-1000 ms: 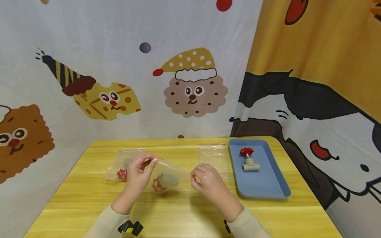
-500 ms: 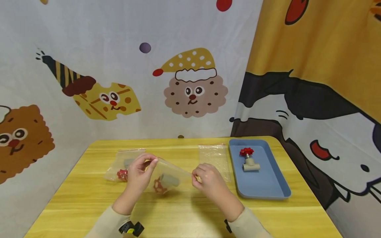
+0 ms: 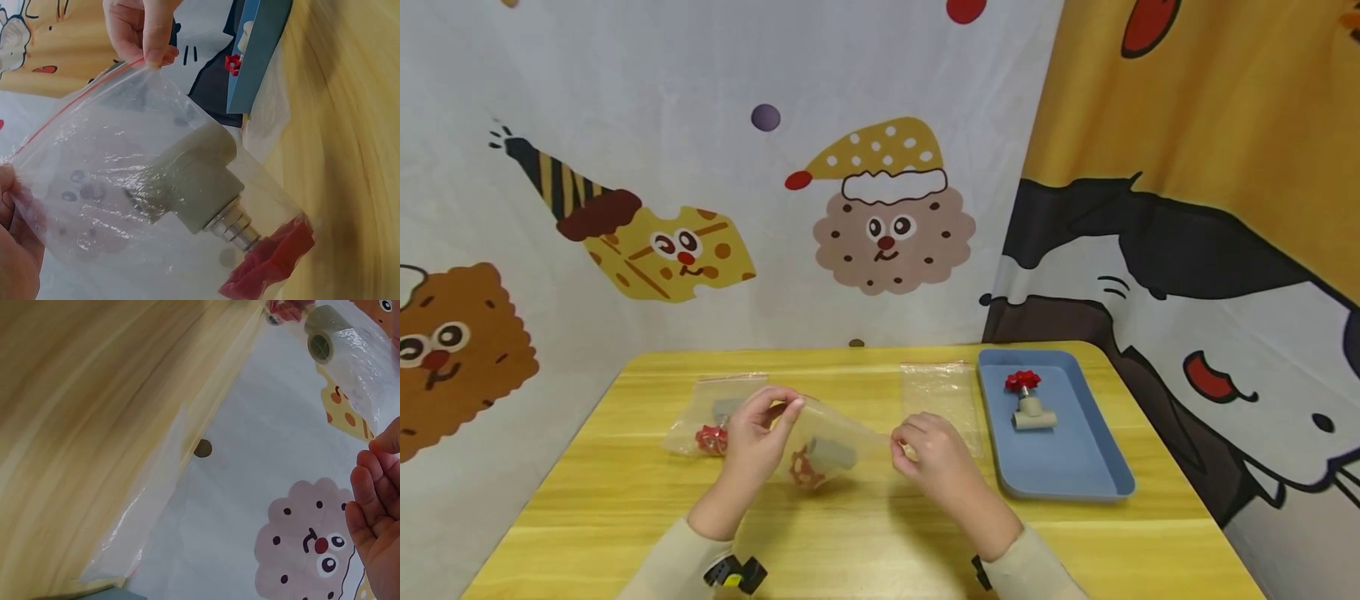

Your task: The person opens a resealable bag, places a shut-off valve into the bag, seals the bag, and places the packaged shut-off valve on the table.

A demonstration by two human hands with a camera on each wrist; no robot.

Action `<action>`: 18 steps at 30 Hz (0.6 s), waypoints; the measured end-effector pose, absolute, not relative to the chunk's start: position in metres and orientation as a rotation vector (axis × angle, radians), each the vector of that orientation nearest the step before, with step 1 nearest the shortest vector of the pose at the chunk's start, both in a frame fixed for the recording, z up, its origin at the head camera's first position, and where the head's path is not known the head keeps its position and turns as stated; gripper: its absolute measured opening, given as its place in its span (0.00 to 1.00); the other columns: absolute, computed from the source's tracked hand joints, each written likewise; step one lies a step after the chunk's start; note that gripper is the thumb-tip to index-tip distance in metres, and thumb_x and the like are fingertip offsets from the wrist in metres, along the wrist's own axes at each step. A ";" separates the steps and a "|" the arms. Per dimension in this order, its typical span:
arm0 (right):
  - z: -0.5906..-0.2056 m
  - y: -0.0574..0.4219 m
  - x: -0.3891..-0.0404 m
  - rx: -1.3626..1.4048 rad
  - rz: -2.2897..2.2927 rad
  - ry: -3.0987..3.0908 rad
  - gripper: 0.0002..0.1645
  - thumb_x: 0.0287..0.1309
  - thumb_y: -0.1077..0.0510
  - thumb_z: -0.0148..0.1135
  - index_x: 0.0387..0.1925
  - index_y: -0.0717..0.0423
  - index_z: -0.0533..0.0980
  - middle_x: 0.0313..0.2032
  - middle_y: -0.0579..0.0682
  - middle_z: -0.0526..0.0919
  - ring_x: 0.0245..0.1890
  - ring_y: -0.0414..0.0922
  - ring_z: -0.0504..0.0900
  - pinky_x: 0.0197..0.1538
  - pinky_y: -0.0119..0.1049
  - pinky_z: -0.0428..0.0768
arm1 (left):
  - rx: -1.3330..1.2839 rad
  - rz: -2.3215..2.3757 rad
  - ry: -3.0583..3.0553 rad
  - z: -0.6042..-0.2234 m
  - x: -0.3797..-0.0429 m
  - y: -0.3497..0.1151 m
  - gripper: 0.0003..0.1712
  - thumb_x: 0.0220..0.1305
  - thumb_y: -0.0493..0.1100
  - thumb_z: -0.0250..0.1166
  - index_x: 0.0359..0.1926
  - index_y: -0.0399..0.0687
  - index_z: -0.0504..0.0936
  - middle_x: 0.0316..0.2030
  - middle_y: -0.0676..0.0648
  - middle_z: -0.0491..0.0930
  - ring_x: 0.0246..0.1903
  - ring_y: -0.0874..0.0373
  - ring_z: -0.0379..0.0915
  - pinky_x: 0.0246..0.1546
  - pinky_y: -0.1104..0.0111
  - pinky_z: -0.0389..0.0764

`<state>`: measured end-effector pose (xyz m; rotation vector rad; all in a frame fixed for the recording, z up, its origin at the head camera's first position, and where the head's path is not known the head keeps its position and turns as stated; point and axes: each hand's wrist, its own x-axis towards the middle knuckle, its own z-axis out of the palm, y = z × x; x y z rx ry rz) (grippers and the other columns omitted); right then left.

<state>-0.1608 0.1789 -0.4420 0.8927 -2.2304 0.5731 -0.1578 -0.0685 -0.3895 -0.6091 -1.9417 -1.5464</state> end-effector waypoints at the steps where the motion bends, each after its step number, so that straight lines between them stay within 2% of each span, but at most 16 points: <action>1: -0.442 0.181 -0.161 0.890 0.569 -2.232 0.08 0.39 0.66 0.70 0.22 0.52 0.79 0.24 0.41 0.81 0.27 0.37 0.77 0.31 0.31 0.79 | -0.608 -1.550 -1.949 -0.389 -0.158 -0.068 0.02 0.55 0.24 0.64 0.30 0.30 0.80 0.28 0.38 0.80 0.33 0.60 0.77 0.39 0.70 0.83; 5: -0.444 0.191 -0.161 0.829 0.530 -2.273 0.09 0.39 0.63 0.73 0.26 0.53 0.81 0.28 0.42 0.82 0.30 0.40 0.78 0.33 0.34 0.80 | -0.593 -1.581 -1.981 -0.388 -0.158 -0.070 0.03 0.55 0.24 0.64 0.31 0.31 0.80 0.29 0.39 0.80 0.34 0.61 0.76 0.39 0.69 0.83; 11: -0.446 0.211 -0.162 0.698 0.474 -2.370 0.18 0.39 0.58 0.76 0.37 0.51 0.81 0.36 0.45 0.82 0.37 0.45 0.79 0.38 0.41 0.81 | -0.550 -1.624 -2.057 -0.387 -0.159 -0.074 0.01 0.58 0.27 0.63 0.32 0.32 0.81 0.31 0.40 0.80 0.35 0.62 0.76 0.40 0.66 0.83; 18: -0.446 0.245 -0.160 0.476 0.425 -2.533 0.27 0.40 0.56 0.76 0.46 0.53 0.79 0.44 0.52 0.79 0.43 0.53 0.77 0.40 0.51 0.80 | -0.483 -1.669 -2.079 -0.388 -0.159 -0.077 0.02 0.59 0.29 0.63 0.33 0.32 0.81 0.32 0.40 0.80 0.35 0.65 0.75 0.41 0.71 0.82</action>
